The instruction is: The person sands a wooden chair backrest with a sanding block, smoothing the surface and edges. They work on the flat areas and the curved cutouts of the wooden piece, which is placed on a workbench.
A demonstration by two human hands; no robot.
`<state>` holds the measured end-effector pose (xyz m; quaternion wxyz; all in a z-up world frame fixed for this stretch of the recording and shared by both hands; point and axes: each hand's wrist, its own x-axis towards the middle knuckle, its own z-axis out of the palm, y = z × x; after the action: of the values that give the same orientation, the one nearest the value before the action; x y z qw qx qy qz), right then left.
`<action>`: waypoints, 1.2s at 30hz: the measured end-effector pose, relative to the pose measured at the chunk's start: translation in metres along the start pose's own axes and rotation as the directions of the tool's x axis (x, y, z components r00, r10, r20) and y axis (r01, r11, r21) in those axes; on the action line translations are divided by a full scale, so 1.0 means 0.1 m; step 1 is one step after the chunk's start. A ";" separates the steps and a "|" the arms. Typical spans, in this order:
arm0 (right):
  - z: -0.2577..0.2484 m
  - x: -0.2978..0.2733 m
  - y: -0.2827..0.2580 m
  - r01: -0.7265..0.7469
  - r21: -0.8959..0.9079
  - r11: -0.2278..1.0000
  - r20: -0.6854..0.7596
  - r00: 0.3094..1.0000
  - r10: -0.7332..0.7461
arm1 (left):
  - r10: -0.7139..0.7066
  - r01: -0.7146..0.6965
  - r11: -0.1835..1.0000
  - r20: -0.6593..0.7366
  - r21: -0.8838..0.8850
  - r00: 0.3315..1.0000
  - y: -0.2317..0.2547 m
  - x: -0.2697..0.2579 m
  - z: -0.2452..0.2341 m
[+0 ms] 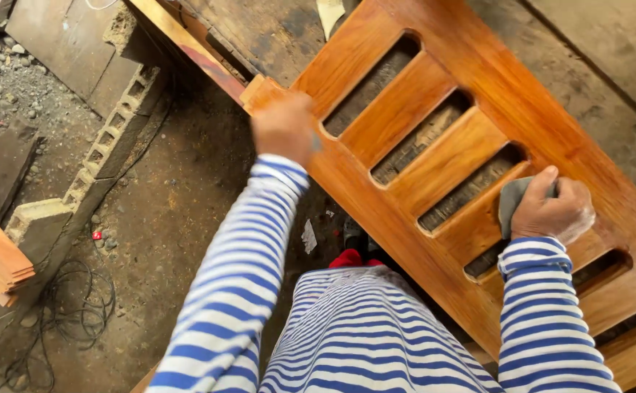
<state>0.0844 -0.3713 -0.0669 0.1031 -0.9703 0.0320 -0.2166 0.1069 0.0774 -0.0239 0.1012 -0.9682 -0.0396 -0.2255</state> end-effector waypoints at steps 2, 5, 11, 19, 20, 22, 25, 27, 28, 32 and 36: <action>0.03 0.00 0.01 -0.002 -0.005 1.000 -0.013 1.000 0.002 | -0.100 0.099 0.995 -0.020 -0.027 0.995 -0.22 0.11 0.09; 0.04 -0.02 0.04 -0.018 0.002 1.000 0.001 1.000 0.018 | -0.171 0.171 0.985 0.002 0.006 0.985 -0.12 -0.02 0.14; 0.04 -0.01 0.06 -0.048 0.015 0.999 0.018 0.999 0.048 | 0.319 -0.089 0.905 0.525 -0.415 0.789 1.45 -0.18 -1.09; 0.08 0.00 0.05 -0.033 -0.014 0.999 -0.002 0.999 0.033 | 0.386 -0.294 0.683 -0.012 -0.669 0.922 1.90 -0.81 -1.19; 0.05 0.00 0.03 -0.053 0.005 0.999 0.010 0.999 0.053 | 0.485 -0.145 0.786 0.455 -0.600 0.747 1.70 -0.52 -1.24; 0.02 -0.01 0.02 -0.078 0.019 0.997 0.029 0.997 0.077 | 0.452 -0.065 0.884 0.810 -0.463 0.374 1.23 -0.30 -0.99; 0.03 0.05 0.00 -0.028 -0.013 1.000 -0.033 0.999 0.028 | 0.069 -0.075 0.994 0.081 0.076 0.994 0.50 -0.37 -0.22; 0.00 0.05 -0.02 -0.017 0.019 1.000 -0.034 0.999 0.018 | -0.141 0.141 0.990 -0.002 0.014 0.990 0.13 -0.32 0.08; -0.01 0.07 -0.02 -0.021 0.015 1.000 -0.026 0.999 0.022 | -0.137 0.137 0.991 0.008 0.012 0.991 0.23 -0.32 0.05; -0.07 0.03 -0.05 -0.030 0.054 0.998 -0.017 0.999 0.031 | -0.101 0.101 0.994 0.016 0.041 0.995 0.88 -0.54 -0.31; -0.06 0.10 -0.09 -0.053 0.046 0.998 0.013 0.999 0.053 | 0.335 0.120 0.891 0.811 -0.439 0.481 1.72 -0.34 -1.26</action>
<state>0.0911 -0.3643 -0.0551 0.1314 -0.9678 0.0520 -0.2085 0.0441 -0.1189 0.0409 -0.1389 -0.9434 0.0292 0.2997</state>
